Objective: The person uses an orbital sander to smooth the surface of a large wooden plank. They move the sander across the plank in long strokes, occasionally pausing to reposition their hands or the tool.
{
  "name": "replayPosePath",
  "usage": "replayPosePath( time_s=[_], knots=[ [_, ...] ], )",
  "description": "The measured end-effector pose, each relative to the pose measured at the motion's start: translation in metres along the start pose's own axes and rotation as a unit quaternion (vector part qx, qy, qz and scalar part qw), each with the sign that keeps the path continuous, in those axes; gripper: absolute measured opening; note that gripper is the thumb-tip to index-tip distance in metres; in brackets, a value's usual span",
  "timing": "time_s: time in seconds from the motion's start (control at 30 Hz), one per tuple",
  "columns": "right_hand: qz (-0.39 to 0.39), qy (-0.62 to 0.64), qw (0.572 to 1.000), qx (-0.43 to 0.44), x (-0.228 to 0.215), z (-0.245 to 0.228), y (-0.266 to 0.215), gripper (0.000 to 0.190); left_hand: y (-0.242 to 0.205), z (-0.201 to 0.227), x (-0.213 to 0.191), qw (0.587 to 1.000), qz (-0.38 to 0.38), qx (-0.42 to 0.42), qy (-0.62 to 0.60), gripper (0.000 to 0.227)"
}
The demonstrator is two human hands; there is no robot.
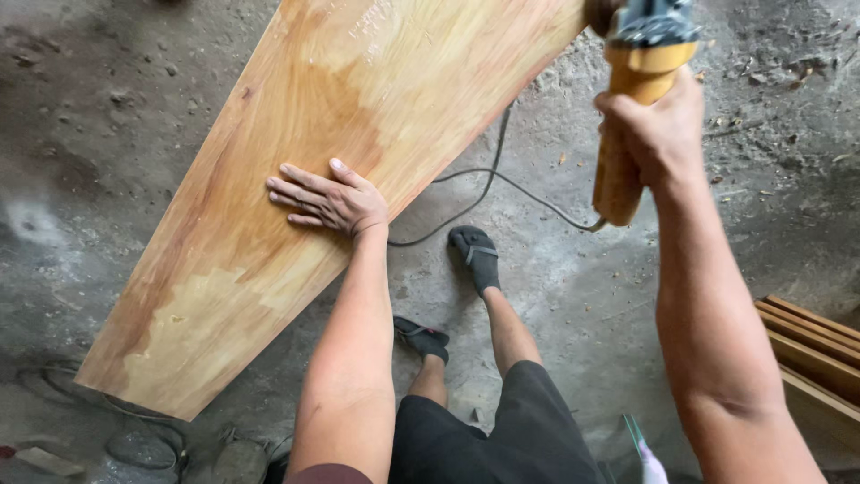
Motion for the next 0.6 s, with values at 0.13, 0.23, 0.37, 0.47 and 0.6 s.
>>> replayPosePath(
  time_s=[0.13, 0.23, 0.37, 0.47, 0.6],
  knots=[
    [0.008, -0.022, 1.0, 0.021, 0.015, -0.002, -0.014, 0.045, 0.006, 0.005, -0.003, 1.0, 0.03, -0.004, -0.006, 0.08],
    [-0.035, -0.123, 0.991, -0.025, 0.072, 0.0, -0.039, 0.046, 0.003, 0.005, -0.004, 0.997, 0.075, -0.002, -0.012, 0.079],
    [-0.075, -0.098, 0.99, -0.062, 0.138, 0.006, -0.076, 0.046, -0.007, 0.003, 0.008, 0.993, 0.078, 0.019, -0.092, 0.075],
    [-0.076, -0.039, 0.996, 0.008, 0.167, 0.016, -0.092, 0.047, -0.018, -0.016, 0.007, 0.973, 0.021, 0.104, -0.205, 0.06],
    [-0.115, -0.098, 0.986, 0.065, 0.203, 0.042, -0.116, 0.046, -0.109, -0.068, -0.019, 0.895, -0.045, 0.226, -0.382, 0.068]
  ],
)
Point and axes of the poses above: each hand's wrist, its own y-axis towards the middle knuckle, its own x-axis out of the palm, z = x × y, the point moved 10 cm from there along y, towards the middle knuckle, and after that the axes turned 9 degrees about -z, right-handed, at the moved point
